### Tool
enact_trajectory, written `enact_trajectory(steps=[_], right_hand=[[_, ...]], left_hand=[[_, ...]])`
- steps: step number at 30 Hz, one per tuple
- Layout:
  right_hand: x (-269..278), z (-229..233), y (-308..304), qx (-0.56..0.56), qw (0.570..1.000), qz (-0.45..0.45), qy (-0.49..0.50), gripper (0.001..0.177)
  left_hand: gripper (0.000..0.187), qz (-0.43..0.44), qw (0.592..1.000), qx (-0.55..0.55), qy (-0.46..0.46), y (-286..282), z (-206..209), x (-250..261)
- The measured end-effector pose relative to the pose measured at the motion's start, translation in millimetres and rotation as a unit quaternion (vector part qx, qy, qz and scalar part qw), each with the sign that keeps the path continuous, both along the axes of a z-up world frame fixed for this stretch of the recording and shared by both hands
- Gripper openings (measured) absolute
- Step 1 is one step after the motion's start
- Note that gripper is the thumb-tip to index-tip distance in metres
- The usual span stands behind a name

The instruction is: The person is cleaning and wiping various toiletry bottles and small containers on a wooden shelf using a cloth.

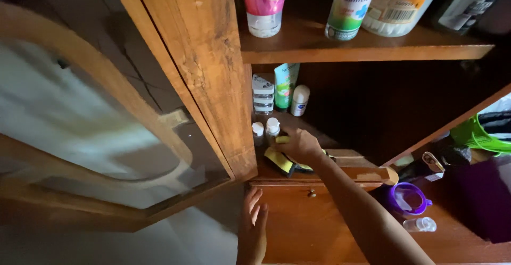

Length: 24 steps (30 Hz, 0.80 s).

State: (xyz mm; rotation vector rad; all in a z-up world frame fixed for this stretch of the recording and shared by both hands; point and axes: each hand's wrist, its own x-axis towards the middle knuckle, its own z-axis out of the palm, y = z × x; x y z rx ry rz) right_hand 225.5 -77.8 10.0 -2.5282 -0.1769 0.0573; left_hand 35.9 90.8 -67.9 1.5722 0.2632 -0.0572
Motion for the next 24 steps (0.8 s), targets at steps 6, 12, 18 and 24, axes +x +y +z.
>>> enact_trajectory(steps=[6, 12, 18, 24], right_hand=[[-9.3, 6.3, 5.5, -0.027, 1.0, 0.001, -0.007, 0.05], [-36.7, 12.3, 7.6, -0.037, 0.998, -0.035, -0.025, 0.059], [-131.1, -19.4, -53.6, 0.062, 0.976, -0.068, -0.197, 0.05], [-213.6, -37.3, -142.8, 0.311, 0.896, -0.238, -0.21, 0.037]], left_hand=[[0.051, -0.014, 0.999, 0.013, -0.046, -13.0, 31.4, 6.1], [0.05, -0.048, 0.997, 0.005, -0.054, -30.0, 11.2, 14.5], [0.056, -0.063, 0.991, -0.099, -0.064, -74.3, -91.6, -0.2], [0.061, -0.148, 0.989, 0.003, -0.026, -152.5, -58.8, -29.0]])
